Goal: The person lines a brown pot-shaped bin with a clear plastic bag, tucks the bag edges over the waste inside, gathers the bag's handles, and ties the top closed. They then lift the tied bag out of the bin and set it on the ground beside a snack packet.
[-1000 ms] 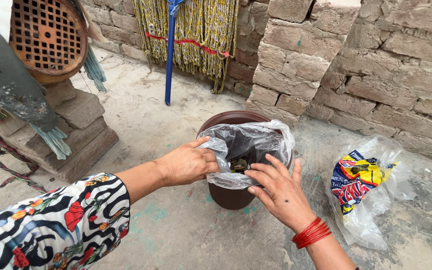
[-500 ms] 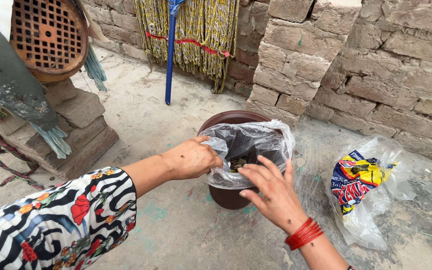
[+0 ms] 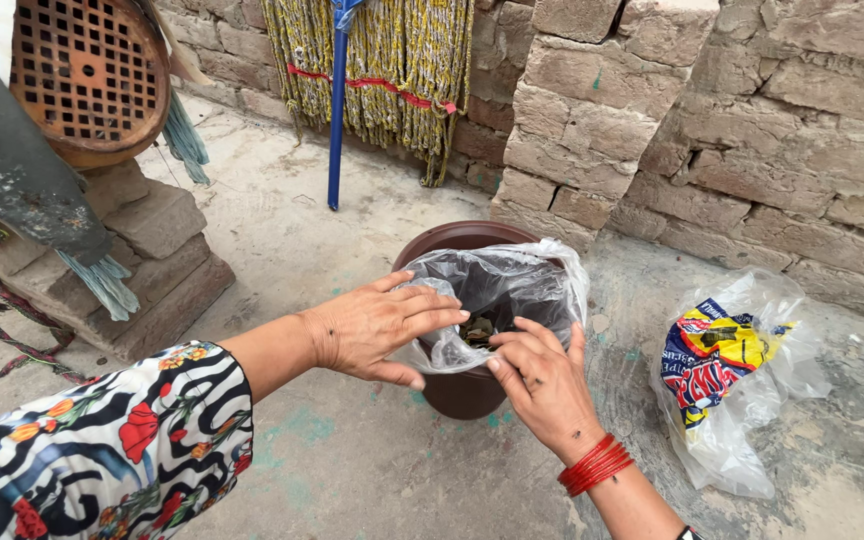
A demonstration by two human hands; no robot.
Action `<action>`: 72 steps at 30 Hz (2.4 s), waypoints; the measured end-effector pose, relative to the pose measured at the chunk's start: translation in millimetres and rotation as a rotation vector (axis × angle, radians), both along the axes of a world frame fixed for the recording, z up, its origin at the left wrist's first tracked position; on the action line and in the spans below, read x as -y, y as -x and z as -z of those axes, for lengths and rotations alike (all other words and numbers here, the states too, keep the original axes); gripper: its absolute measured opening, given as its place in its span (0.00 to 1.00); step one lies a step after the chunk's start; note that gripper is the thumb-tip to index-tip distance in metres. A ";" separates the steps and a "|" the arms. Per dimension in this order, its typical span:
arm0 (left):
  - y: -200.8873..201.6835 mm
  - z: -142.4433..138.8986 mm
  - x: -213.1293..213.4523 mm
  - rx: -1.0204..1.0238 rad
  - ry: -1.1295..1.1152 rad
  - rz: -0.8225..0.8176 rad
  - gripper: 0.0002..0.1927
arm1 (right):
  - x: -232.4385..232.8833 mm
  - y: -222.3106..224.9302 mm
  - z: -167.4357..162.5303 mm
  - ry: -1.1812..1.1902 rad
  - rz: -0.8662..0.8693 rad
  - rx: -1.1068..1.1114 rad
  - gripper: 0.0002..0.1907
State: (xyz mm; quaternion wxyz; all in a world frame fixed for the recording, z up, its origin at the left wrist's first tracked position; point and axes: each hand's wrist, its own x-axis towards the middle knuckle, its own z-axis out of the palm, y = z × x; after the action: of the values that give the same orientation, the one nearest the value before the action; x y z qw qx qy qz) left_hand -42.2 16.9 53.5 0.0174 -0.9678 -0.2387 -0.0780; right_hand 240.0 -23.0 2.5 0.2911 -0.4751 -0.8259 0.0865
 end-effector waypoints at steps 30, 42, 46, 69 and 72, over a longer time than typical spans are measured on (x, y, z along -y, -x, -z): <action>11.0 27.9 -14.9 -0.172 -0.241 -0.061 0.23 | 15.6 23.7 15.9 -0.185 0.007 0.308 0.29; 2.4 29.3 -11.5 -0.137 -0.207 -0.062 0.15 | 12.2 12.0 11.0 -0.168 -0.014 0.246 0.25; -6.8 27.2 -4.5 -0.128 -0.211 -0.060 0.13 | 10.1 0.9 9.9 -0.124 0.022 0.306 0.31; -10.0 25.3 -0.1 -0.126 0.123 -0.249 0.34 | -11.1 -43.8 7.3 -0.033 0.087 0.195 0.19; -9.4 23.5 1.2 -0.222 0.193 -0.300 0.30 | -9.2 -46.1 2.8 -0.035 0.009 0.168 0.22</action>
State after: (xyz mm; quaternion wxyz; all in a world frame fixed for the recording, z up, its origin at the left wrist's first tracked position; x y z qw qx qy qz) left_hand -32.8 15.6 30.0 -0.0380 -0.9213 -0.3830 0.0560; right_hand 286.1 -13.9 -0.3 0.2296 -0.4791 -0.8467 0.0307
